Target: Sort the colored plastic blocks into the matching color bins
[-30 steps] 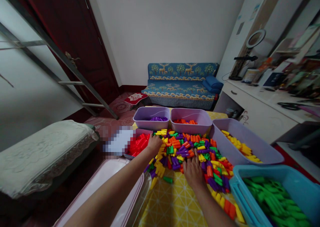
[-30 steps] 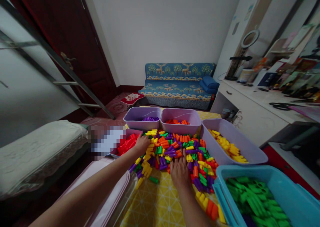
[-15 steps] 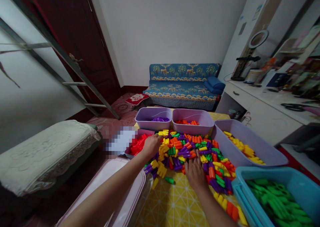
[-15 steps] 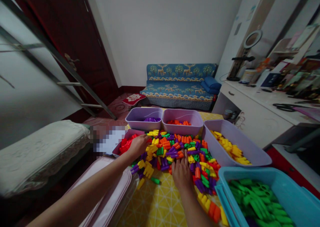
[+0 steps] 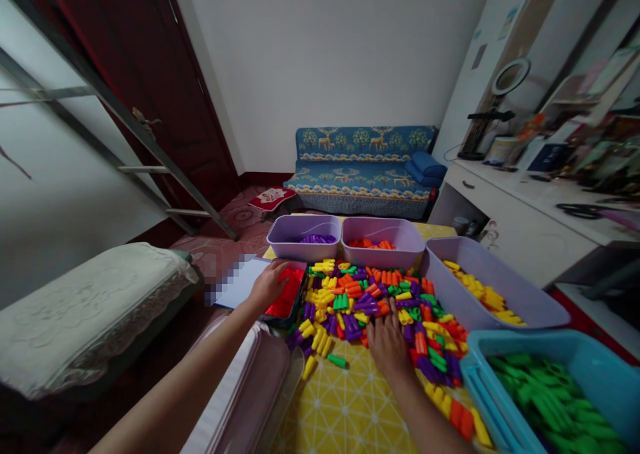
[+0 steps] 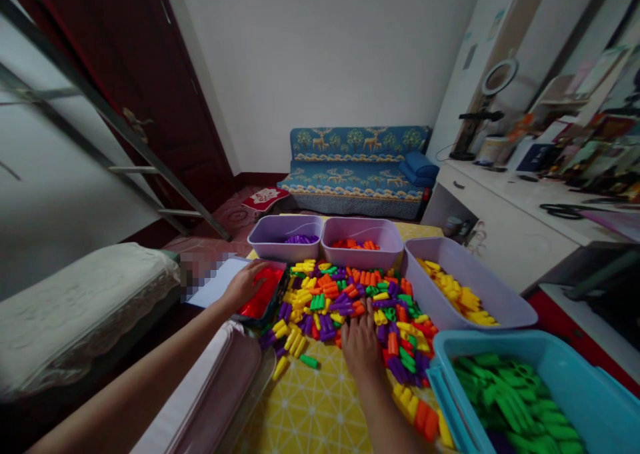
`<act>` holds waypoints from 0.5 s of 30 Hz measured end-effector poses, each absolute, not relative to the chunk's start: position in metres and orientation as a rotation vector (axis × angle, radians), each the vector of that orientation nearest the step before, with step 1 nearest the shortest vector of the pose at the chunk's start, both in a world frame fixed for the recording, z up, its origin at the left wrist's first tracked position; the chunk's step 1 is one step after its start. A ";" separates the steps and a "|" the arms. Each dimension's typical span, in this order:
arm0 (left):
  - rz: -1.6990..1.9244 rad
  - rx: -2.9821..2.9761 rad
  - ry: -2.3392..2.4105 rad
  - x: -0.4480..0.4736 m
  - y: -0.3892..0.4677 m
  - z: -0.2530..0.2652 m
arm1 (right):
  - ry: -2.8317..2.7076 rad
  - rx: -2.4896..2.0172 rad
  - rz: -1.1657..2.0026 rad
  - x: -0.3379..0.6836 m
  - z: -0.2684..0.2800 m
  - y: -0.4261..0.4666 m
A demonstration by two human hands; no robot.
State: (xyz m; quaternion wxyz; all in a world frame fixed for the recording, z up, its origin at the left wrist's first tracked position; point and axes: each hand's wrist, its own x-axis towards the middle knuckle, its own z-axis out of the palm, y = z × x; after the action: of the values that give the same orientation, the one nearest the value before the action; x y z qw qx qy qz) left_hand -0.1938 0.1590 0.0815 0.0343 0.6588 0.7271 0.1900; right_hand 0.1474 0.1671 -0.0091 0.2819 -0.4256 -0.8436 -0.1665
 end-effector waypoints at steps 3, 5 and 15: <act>0.308 2.146 2.075 -0.194 0.148 0.076 | -2.247 -1.129 -0.417 0.147 -0.011 0.167; 0.185 2.185 1.980 -0.193 0.141 0.075 | -2.238 -1.137 -0.406 0.146 -0.011 0.167; 0.060 2.159 2.162 -0.196 0.126 0.096 | -2.264 -1.196 -0.387 0.144 -0.007 0.165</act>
State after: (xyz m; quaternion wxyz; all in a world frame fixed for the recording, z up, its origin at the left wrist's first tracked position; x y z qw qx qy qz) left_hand -0.1956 0.1256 0.0960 0.0428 0.7059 0.7067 0.0195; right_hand 0.1437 0.1654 -0.0069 0.2727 -0.4444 -0.8411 -0.1437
